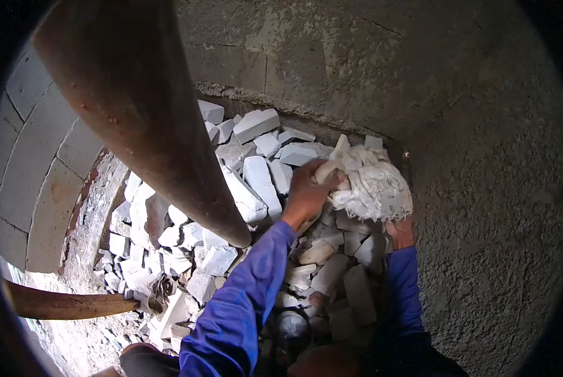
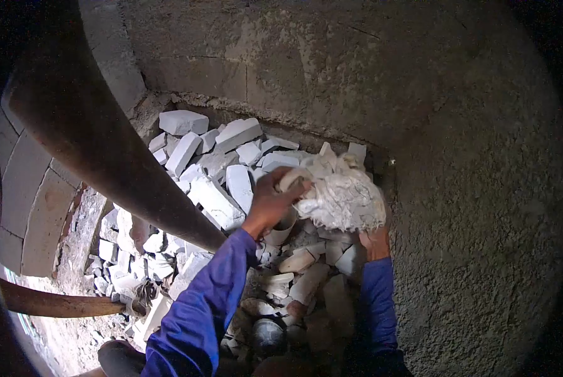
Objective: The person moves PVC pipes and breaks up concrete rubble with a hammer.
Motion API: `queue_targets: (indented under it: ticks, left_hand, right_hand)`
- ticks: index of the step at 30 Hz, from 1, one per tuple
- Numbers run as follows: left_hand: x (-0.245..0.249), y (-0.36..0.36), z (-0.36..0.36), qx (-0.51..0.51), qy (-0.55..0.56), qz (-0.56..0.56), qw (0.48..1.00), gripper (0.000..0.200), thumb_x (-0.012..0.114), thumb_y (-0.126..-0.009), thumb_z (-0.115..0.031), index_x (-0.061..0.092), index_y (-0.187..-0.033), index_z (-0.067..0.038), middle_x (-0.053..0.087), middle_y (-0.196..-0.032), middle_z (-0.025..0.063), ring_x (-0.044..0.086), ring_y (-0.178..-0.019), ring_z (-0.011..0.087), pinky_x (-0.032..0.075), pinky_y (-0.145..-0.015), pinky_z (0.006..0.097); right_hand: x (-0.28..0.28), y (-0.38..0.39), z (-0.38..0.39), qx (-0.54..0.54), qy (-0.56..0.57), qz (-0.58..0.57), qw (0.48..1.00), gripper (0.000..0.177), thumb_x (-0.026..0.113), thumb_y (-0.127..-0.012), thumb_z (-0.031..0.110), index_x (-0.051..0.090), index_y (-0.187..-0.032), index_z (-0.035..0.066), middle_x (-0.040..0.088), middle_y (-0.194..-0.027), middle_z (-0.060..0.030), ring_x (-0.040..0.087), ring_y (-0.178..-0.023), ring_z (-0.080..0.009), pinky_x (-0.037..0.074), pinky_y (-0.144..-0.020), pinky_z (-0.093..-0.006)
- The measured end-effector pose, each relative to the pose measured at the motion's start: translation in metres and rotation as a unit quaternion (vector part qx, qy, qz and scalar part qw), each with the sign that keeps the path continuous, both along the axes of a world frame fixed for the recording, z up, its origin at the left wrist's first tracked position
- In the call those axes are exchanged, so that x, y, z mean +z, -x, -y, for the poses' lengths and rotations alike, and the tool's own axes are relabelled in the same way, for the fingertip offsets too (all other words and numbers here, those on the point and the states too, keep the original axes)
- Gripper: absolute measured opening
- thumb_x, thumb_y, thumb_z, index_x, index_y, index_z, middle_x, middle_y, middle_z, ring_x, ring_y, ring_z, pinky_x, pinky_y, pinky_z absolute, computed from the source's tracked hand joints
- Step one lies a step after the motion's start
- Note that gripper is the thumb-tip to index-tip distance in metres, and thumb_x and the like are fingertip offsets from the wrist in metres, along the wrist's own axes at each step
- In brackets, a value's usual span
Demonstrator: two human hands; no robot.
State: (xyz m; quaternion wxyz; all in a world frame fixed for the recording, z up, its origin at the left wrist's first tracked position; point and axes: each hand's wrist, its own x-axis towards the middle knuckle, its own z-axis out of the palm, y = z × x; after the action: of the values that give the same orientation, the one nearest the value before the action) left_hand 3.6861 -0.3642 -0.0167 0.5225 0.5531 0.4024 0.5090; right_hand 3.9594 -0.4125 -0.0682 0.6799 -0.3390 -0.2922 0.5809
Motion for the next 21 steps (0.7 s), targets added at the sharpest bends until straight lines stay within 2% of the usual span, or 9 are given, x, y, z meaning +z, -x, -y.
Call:
queue_targets:
  ticks: [4, 6, 8, 10, 12, 14, 16, 17, 21]
  left_hand:
    - [-0.017, 0.011, -0.018, 0.040, -0.019, -0.037, 0.998, 0.042, 0.079, -0.081, -0.030, 0.065, -0.107, 0.000, 0.070, -0.095, 0.0084, 0.064, -0.083, 0.0132, 0.052, -0.074, 0.0272]
    - [-0.036, 0.014, -0.014, 0.162, -0.091, -0.151, 0.971, 0.037, 0.078, -0.081, -0.029, 0.065, -0.102, -0.001, 0.069, -0.092, 0.0094, 0.065, -0.082, 0.0145, 0.052, -0.074, 0.0292]
    - [-0.052, 0.017, 0.000, 0.169, -0.057, -0.138, 0.974, 0.029, 0.076, -0.082, -0.024, 0.064, -0.099, -0.004, 0.069, -0.091, 0.0105, 0.066, -0.083, 0.0173, 0.051, -0.075, 0.0316]
    - [-0.073, 0.019, 0.013, 0.216, -0.010, -0.103, 0.971, 0.029, 0.073, -0.080, -0.021, 0.063, -0.102, -0.004, 0.066, -0.084, 0.0170, 0.064, -0.083, 0.0343, 0.050, -0.076, 0.0404]
    - [-0.112, 0.021, 0.015, 0.229, -0.015, -0.176, 0.957, 0.030, 0.071, -0.078, -0.014, 0.062, -0.105, -0.006, 0.066, -0.091, 0.0162, 0.060, -0.091, 0.0342, 0.047, -0.079, 0.0430]
    - [-0.125, 0.027, 0.027, 0.233, -0.150, -0.262, 0.924, 0.033, 0.068, -0.074, -0.009, 0.063, -0.107, -0.008, 0.064, -0.100, 0.0150, 0.055, -0.102, 0.0328, 0.043, -0.086, 0.0431]
    - [-0.132, 0.036, 0.029, 0.206, -0.173, -0.288, 0.919, 0.042, 0.066, -0.071, -0.006, 0.063, -0.113, -0.011, 0.061, -0.104, 0.0146, 0.050, -0.109, 0.0308, 0.038, -0.092, 0.0411]
    - [-0.141, 0.040, 0.023, 0.151, -0.168, -0.292, 0.929, 0.045, 0.066, -0.071, -0.006, 0.063, -0.115, -0.012, 0.061, -0.103, 0.0144, 0.050, -0.109, 0.0315, 0.037, -0.094, 0.0413]
    - [-0.145, 0.043, 0.011, 0.098, -0.139, -0.228, 0.959, 0.036, 0.066, -0.081, -0.017, 0.062, -0.116, -0.009, 0.062, -0.108, 0.0143, 0.057, -0.098, 0.0304, 0.045, -0.085, 0.0403]
  right_hand:
    - [0.046, 0.042, -0.006, -0.040, -0.069, 0.179, 0.981, 0.038, 0.053, -0.094, 0.014, 0.047, -0.132, 0.007, 0.054, -0.125, -0.0093, 0.053, -0.117, -0.0237, 0.047, -0.101, -0.0353]
    - [0.060, 0.068, -0.010, -0.197, -0.081, 0.382, 0.899, 0.040, 0.060, -0.088, 0.008, 0.048, -0.126, 0.005, 0.046, -0.125, -0.0100, 0.052, -0.113, -0.0216, 0.049, -0.098, -0.0339]
    - [0.052, 0.085, -0.011, -0.220, -0.092, 0.449, 0.861, 0.054, 0.071, -0.079, 0.006, 0.047, -0.128, 0.004, 0.035, -0.131, -0.0129, 0.050, -0.116, -0.0227, 0.049, -0.096, -0.0351]
    - [0.062, 0.129, 0.001, -0.234, -0.116, 0.535, 0.804, 0.067, 0.078, -0.071, 0.003, 0.046, -0.131, 0.002, 0.029, -0.131, -0.0159, 0.050, -0.115, -0.0280, 0.049, -0.095, -0.0378]
    - [0.038, 0.143, 0.004, -0.225, -0.133, 0.571, 0.778, 0.068, 0.079, -0.071, 0.005, 0.046, -0.131, 0.002, 0.031, -0.129, -0.0170, 0.050, -0.113, -0.0306, 0.049, -0.094, -0.0385]
    - [0.018, 0.148, 0.009, -0.218, -0.147, 0.606, 0.751, 0.070, 0.079, -0.070, 0.006, 0.047, -0.132, 0.002, 0.034, -0.126, -0.0182, 0.051, -0.110, -0.0332, 0.049, -0.093, -0.0392]
    - [0.006, 0.149, 0.016, -0.195, -0.196, 0.709, 0.648, 0.067, 0.082, -0.069, 0.008, 0.049, -0.128, 0.002, 0.047, -0.119, -0.0185, 0.051, -0.110, -0.0336, 0.048, -0.091, -0.0394]
    - [0.004, 0.148, 0.019, -0.116, -0.168, 0.676, 0.708, 0.066, 0.081, -0.067, 0.006, 0.051, -0.126, 0.002, 0.046, -0.119, -0.0209, 0.049, -0.110, -0.0390, 0.044, -0.095, -0.0417]
    - [0.045, 0.141, 0.021, 0.014, -0.147, 0.680, 0.718, 0.064, 0.075, -0.068, 0.006, 0.052, -0.128, 0.003, 0.046, -0.127, -0.0225, 0.052, -0.112, -0.0411, 0.042, -0.099, -0.0438]
